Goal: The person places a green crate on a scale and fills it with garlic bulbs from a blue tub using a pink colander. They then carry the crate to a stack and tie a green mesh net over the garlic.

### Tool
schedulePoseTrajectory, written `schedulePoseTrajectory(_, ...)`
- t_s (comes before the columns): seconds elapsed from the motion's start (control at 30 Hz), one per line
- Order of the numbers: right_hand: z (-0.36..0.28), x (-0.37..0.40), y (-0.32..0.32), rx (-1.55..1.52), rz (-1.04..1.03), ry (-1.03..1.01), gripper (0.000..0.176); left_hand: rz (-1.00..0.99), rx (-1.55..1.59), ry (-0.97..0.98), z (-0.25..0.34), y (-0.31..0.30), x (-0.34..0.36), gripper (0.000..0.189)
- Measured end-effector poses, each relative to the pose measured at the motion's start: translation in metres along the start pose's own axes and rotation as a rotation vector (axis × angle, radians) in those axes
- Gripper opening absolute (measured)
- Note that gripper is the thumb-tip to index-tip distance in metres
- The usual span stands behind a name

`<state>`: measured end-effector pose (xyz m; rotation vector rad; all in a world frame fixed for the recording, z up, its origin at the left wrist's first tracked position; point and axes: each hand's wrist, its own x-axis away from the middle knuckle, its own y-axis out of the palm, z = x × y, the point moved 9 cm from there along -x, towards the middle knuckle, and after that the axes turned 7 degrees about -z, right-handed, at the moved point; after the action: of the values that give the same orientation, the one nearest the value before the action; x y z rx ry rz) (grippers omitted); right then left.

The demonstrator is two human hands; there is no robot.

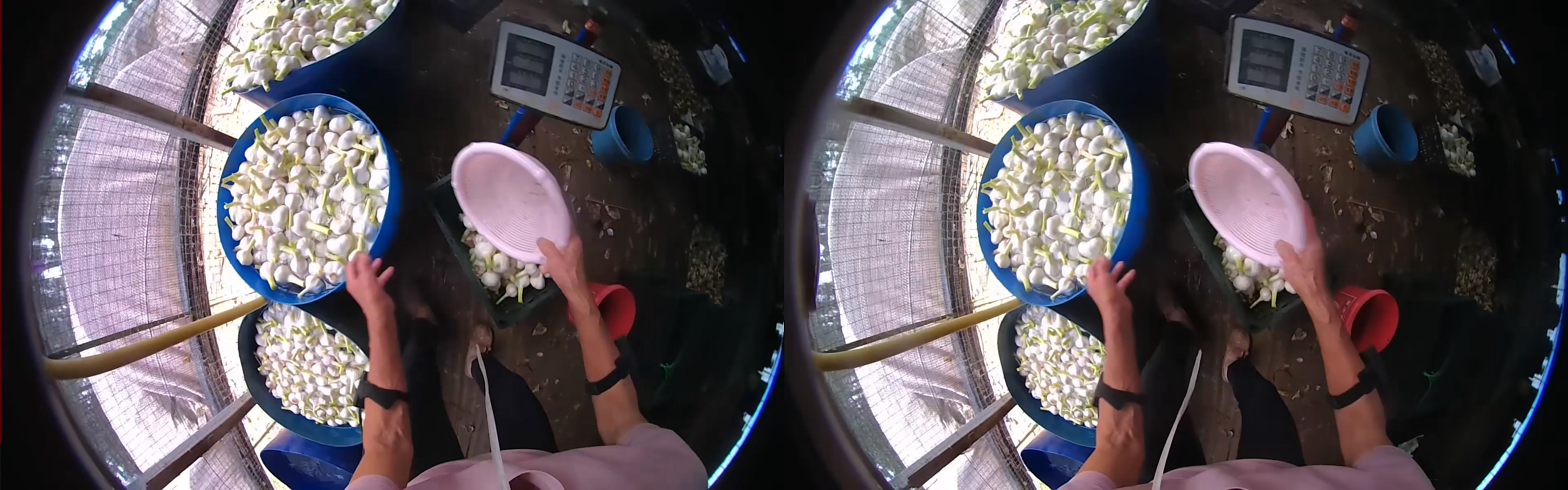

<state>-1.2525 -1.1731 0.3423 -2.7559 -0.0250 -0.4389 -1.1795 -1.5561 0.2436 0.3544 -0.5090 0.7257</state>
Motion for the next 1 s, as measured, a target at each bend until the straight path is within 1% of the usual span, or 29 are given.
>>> schedulePoseTrajectory(0.03, -0.030, -0.019, 0.029, 0.073, -0.029, -0.219, 0.070, 0.065, 0.032, 0.035, 0.014, -0.038, -0.021, 0.043)
schedulePoseTrajectory(0.07, -0.065, -0.034, 0.061, 0.102, -0.074, -0.296, 0.070, 0.156, 0.038, -0.026, 0.029, -0.063, -0.036, 0.053)
schedulePoseTrajectory(0.1, -0.105, -0.049, 0.096, 0.127, -0.114, -0.375, 0.071, 0.203, 0.120, -0.085, 0.021, -0.095, -0.063, 0.065)
schedulePoseTrajectory(0.17, -0.167, -0.082, 0.170, 0.398, -0.178, -0.488, 0.069, 0.289, 0.164, -0.273, 0.014, -0.125, -0.096, 0.078)
schedulePoseTrajectory(0.2, -0.187, -0.105, 0.211, 0.572, -0.246, -0.441, 0.069, 0.278, 0.130, -0.391, 0.003, -0.135, -0.113, 0.084)
schedulePoseTrajectory(0.23, -0.194, -0.124, 0.250, 0.748, -0.329, -0.382, 0.068, 0.249, 0.142, -0.464, -0.001, -0.136, -0.118, 0.087)
schedulePoseTrajectory(0.27, -0.196, -0.143, 0.280, 0.760, -0.363, -0.375, 0.068, 0.249, 0.163, -0.491, -0.012, -0.147, -0.125, 0.088)
schedulePoseTrajectory(0.3, -0.198, -0.161, 0.310, 0.929, -0.381, -0.422, 0.068, 0.239, 0.182, -0.515, -0.022, -0.153, -0.136, 0.088)
schedulePoseTrajectory(0.33, -0.200, -0.175, 0.334, 1.101, -0.394, -0.472, 0.068, 0.301, 0.156, -0.505, -0.025, -0.158, -0.144, 0.090)
schedulePoseTrajectory(0.37, -0.199, -0.188, 0.350, 1.119, -0.420, -0.464, 0.068, 0.314, 0.168, -0.531, -0.032, -0.157, -0.149, 0.090)
schedulePoseTrajectory(0.43, -0.189, -0.209, 0.374, 1.240, -0.515, -0.436, 0.067, 0.563, 0.127, -0.622, -0.030, -0.156, -0.144, 0.093)
schedulePoseTrajectory(0.47, -0.182, -0.216, 0.384, 1.274, -0.557, -0.449, 0.065, 0.539, 0.117, -0.697, -0.032, -0.148, -0.146, 0.095)
schedulePoseTrajectory(0.5, -0.175, -0.223, 0.395, 1.296, -0.575, -0.446, 0.065, 0.543, 0.132, -0.720, -0.061, -0.153, -0.160, 0.095)
schedulePoseTrajectory(0.53, -0.165, -0.230, 0.407, 1.305, -0.608, -0.399, 0.064, 0.445, 0.127, -0.548, -0.098, -0.165, -0.195, 0.092)
schedulePoseTrajectory(0.57, -0.155, -0.237, 0.422, 1.308, -0.636, -0.360, 0.062, 0.349, 0.121, -0.366, -0.112, -0.171, -0.220, 0.090)
schedulePoseTrajectory(0.6, -0.146, -0.242, 0.439, 1.324, -0.655, -0.383, 0.058, 0.235, 0.229, -0.336, -0.112, -0.161, -0.227, 0.076)
schedulePoseTrajectory(0.63, -0.138, -0.249, 0.451, 1.327, -0.660, -0.396, 0.058, 0.242, 0.238, -0.332, -0.111, -0.162, -0.236, 0.076)
schedulePoseTrajectory(0.7, -0.116, -0.259, 0.471, 1.336, -0.673, -0.401, 0.059, 0.126, 0.432, -0.490, -0.150, -0.160, -0.260, 0.067)
schedulePoseTrajectory(0.73, -0.105, -0.262, 0.475, 1.308, -0.709, -0.372, 0.060, 0.095, 0.351, -0.419, -0.183, -0.176, -0.287, 0.065)
schedulePoseTrajectory(0.77, -0.099, -0.260, 0.477, 1.312, -0.707, -0.390, 0.060, 0.097, 0.363, -0.406, -0.166, -0.165, -0.287, 0.065)
schedulePoseTrajectory(0.83, -0.076, -0.260, 0.480, 1.308, -0.773, -0.338, 0.064, 0.023, 0.706, -0.464, -0.089, -0.090, -0.260, 0.070)
schedulePoseTrajectory(0.87, -0.063, -0.262, 0.481, 1.294, -0.781, -0.343, 0.066, 0.062, 0.592, -0.629, -0.058, -0.069, -0.242, 0.075)
schedulePoseTrajectory(0.9, -0.068, -0.262, 0.480, 1.297, -0.781, -0.353, 0.066, 0.099, 0.471, -0.793, -0.042, -0.056, -0.225, 0.080)
schedulePoseTrajectory(0.93, -0.070, -0.263, 0.478, 1.287, -0.788, -0.292, 0.068, 0.014, 0.563, -0.698, -0.036, -0.042, -0.231, 0.083)
schedulePoseTrajectory(0.97, -0.067, -0.262, 0.475, 1.276, -0.799, -0.220, 0.069, -0.016, 0.583, -0.714, -0.038, -0.040, -0.232, 0.086)
schedulePoseTrajectory(1.0, -0.068, -0.266, 0.472, 1.271, -0.795, -0.159, 0.068, -0.064, 0.503, -0.725, -0.042, -0.048, -0.225, 0.087)
